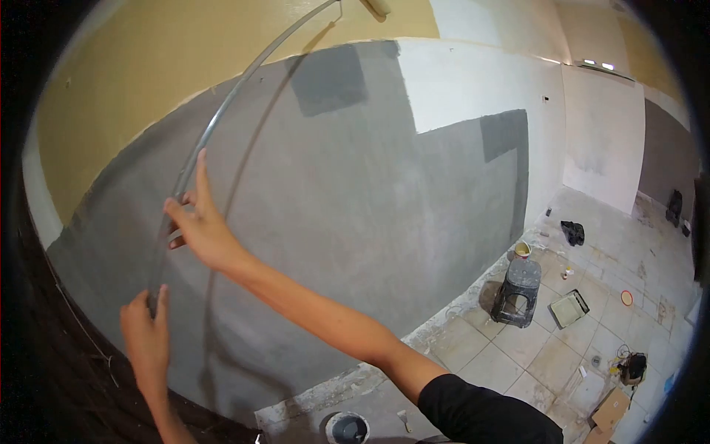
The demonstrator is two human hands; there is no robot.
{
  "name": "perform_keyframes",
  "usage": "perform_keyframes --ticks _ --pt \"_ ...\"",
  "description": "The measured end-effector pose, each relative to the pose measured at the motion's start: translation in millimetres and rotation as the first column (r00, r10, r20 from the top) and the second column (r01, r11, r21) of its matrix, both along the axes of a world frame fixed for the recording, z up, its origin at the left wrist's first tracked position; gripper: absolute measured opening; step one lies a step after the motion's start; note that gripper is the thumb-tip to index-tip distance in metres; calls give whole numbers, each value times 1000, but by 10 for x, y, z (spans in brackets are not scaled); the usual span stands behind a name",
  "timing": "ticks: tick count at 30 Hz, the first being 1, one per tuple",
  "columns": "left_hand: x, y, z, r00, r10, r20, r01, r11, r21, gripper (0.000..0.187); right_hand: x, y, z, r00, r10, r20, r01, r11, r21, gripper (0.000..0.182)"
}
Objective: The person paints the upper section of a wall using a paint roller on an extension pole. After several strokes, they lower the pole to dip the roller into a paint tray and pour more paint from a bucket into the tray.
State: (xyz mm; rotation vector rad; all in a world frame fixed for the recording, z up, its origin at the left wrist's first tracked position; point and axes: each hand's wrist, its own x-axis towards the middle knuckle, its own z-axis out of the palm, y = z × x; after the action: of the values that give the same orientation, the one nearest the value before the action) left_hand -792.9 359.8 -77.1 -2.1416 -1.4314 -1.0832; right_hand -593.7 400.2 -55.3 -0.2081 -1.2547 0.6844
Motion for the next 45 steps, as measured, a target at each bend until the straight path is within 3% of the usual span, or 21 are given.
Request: perform_keyframes --ticks 1,4,6,8,10,12,17,20,23,25,28,29,31,33,36,37,39,40,41,44,45 --pt "270 -32 -22 1000 -17 19 18 999 -37 38 252 -60 -10 999 -39 5 39 999 -10 98" --pt "1078 -160 -76 955 -265 131 279 954 -106 43 1042 -251 -71 986 -169 -14 168 984 -63 94" --pt "1616 -111 -149 860 -436 265 492 846 -206 46 1633 -412 -84 974 -228 4 228 969 -91 91" --pt "2284 -171 -321 783 -567 255 591 807 -22 46 2205 -561 -130 962 -272 -4 269 955 -125 87" --pt "2915 -165 -499 712 -577 400 672 726 -150 47 2768 -690 -161 952 -305 -10 300 941 -155 83" --pt "3570 -225 -670 637 -601 482 739 653 -163 47 3322 -792 -245 940 -342 -14 331 918 -221 80" --pt "5077 -425 -1019 548 -684 481 780 625 -1 48 4591 -999 -368 926 -371 -66 339 898 -282 69" --pt "5799 -836 -1068 489 -711 505 823 568 4 52 5285 -1341 -360 936 -211 -283 175 973 -148 64" --pt "6214 -1552 -1033 374 -763 527 906 422 -31 52 5573 -2174 -344 896 -288 -338 302 953 -10 59" --pt "6214 -2090 -1057 299 -768 566 951 286 -114 50 5672 -2685 -426 917 -226 -328 280 952 127 64" --pt "5974 -2463 -1505 290 -747 599 948 135 -289 45 5698 -3138 -809 824 -275 -496 344 937 53 57" --pt "5868 -2521 -1766 296 -750 592 935 102 -339 44 5896 -3204 -1132 810 -147 -568 242 965 96 51" --pt "5604 -2571 -2193 450 -719 530 811 81 -580 40 6233 -3344 -1701 770 -128 -625 201 978 48 41" --pt "5386 -2534 -2722 452 -719 529 792 49 -609 38 6385 -3546 -2100 721 -358 -594 310 933 -185 33" --pt "5224 -2380 -2953 577 -742 341 606 109 -788 36 6562 -3922 -2570 603 -502 -620 315 864 -393 20" --pt "5223 -2272 -3186 552 -762 338 595 77 -800 36 6620 -4042 -2730 559 -539 -630 295 840 -455 21" --pt "5405 -2336 -3288 505 -801 322 578 36 -816 36 6851 -4263 -3359 484 -455 -748 244 890 -384 24" --pt "5529 -2337 -3380 511 -819 262 514 47 -857 35 6865 -4406 -3630 412 -491 -768 250 871 -422 26" --pt "5680 -2336 -3426 504 -839 205 460 60 -886 34 6909 -4587 -3853 347 -523 -778 261 851 -456 28" --pt "6045 -2325 -3358 391 -901 190 343 -49 -938 32 6919 -5109 -4368 170 -532 -830 248 838 -486 34" --pt "6142 -2315 -3462 288 -930 227 456 -75 -887 33 6926 -5257 -4508 110 -516 -849 237 844 -482 36"
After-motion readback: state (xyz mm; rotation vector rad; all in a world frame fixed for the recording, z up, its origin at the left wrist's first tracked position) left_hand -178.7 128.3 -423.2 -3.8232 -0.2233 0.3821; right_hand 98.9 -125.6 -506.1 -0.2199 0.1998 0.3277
